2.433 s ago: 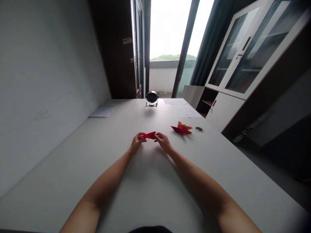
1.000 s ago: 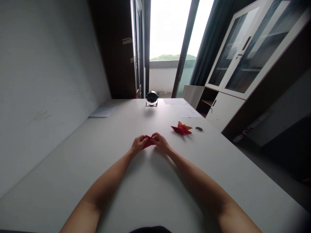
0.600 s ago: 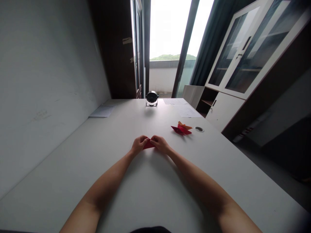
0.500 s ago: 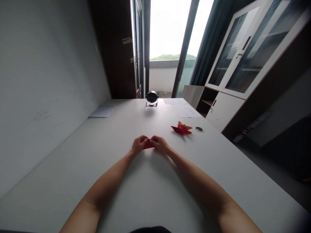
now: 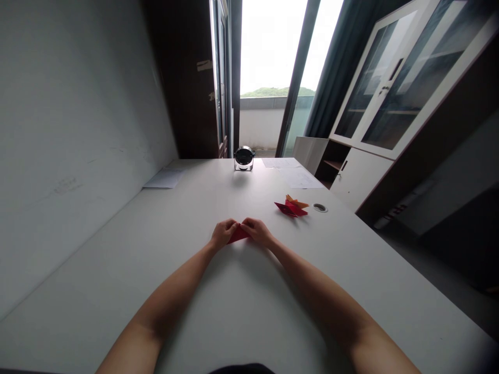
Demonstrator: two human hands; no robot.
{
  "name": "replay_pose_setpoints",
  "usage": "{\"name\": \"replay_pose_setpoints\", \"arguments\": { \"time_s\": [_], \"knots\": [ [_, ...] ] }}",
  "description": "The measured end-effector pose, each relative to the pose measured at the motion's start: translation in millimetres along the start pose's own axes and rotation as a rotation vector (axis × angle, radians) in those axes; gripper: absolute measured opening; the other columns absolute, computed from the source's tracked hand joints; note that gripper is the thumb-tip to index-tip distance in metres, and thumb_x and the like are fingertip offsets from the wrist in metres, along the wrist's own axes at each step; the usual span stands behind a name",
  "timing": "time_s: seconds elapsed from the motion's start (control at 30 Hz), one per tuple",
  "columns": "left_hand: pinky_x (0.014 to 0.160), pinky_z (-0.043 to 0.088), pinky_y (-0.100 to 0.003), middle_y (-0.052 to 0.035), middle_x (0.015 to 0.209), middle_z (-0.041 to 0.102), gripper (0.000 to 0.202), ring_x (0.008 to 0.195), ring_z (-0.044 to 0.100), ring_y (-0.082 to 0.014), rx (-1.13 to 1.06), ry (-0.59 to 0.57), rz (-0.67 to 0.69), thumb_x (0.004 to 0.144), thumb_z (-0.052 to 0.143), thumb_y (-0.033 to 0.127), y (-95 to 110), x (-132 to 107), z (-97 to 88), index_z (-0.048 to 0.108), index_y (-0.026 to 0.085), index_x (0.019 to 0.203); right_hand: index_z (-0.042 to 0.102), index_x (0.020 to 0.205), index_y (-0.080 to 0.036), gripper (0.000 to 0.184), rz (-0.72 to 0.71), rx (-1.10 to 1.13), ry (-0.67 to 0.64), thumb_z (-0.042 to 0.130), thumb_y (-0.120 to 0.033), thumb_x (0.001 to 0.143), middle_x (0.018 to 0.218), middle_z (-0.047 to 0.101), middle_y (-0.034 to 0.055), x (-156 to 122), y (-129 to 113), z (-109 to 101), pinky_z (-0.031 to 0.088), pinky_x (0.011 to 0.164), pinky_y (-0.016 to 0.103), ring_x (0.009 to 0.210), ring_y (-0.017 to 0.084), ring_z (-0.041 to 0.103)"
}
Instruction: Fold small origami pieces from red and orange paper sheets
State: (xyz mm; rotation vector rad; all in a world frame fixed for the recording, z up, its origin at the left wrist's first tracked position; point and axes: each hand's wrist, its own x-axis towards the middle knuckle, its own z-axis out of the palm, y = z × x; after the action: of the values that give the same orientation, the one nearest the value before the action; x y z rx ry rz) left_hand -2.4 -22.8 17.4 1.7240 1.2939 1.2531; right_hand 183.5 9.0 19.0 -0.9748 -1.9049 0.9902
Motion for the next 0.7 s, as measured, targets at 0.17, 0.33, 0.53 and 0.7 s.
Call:
{"name": "replay_pose_setpoints", "arguments": {
  "time_s": [0.17, 0.33, 0.53, 0.7],
  "knots": [
    [0.057, 0.037, -0.024, -0.0017, 0.067, 0.065, 0.031, 0.062, 0.053, -0.0147, -0.001, -0.024, -0.004, 0.084, 0.059, 0.045, -0.9, -0.5, 0.0, 0.070, 0.017, 0.075, 0.067, 0.080, -0.019, 0.031, 0.005, 0.019, -0.003, 0.059, -0.048, 0.084, 0.070, 0.063, 0.0005, -0.7, -4.5, -0.5, 0.040, 0.059, 0.024, 0.064, 0.014, 0.052],
    [0.057, 0.037, -0.023, -0.0007, 0.066, 0.063, 0.033, 0.062, 0.052, -0.0135, 0.007, -0.031, 0.001, 0.086, 0.057, 0.045, -4.2, 0.2, 1.0, 0.069, 0.017, 0.075, 0.067, 0.080, -0.018, 0.032, 0.005, 0.026, -0.051, 0.059, -0.048, 0.085, 0.067, 0.062, 0.0001, -1.5, -5.1, 0.6, 0.039, 0.057, 0.024, 0.062, 0.014, 0.051],
    [0.058, 0.038, -0.024, -0.0012, 0.067, 0.064, 0.033, 0.064, 0.053, -0.0143, -0.027, -0.006, -0.015, 0.083, 0.060, 0.047, -3.7, 0.6, 0.9, 0.070, 0.017, 0.075, 0.067, 0.079, -0.019, 0.032, 0.001, 0.004, -0.040, 0.059, -0.049, 0.084, 0.068, 0.063, 0.0001, -0.9, -4.3, 0.9, 0.040, 0.058, 0.024, 0.063, 0.014, 0.052],
    [0.058, 0.039, -0.025, -0.0023, 0.068, 0.065, 0.034, 0.064, 0.055, -0.0153, -0.011, 0.010, 0.000, 0.086, 0.056, 0.047, -4.3, 0.5, 0.1, 0.068, 0.017, 0.075, 0.066, 0.077, -0.019, 0.031, 0.014, 0.010, -0.019, 0.059, -0.048, 0.084, 0.068, 0.063, 0.0002, -0.8, -5.9, 1.0, 0.040, 0.059, 0.025, 0.063, 0.014, 0.052]
  ]
}}
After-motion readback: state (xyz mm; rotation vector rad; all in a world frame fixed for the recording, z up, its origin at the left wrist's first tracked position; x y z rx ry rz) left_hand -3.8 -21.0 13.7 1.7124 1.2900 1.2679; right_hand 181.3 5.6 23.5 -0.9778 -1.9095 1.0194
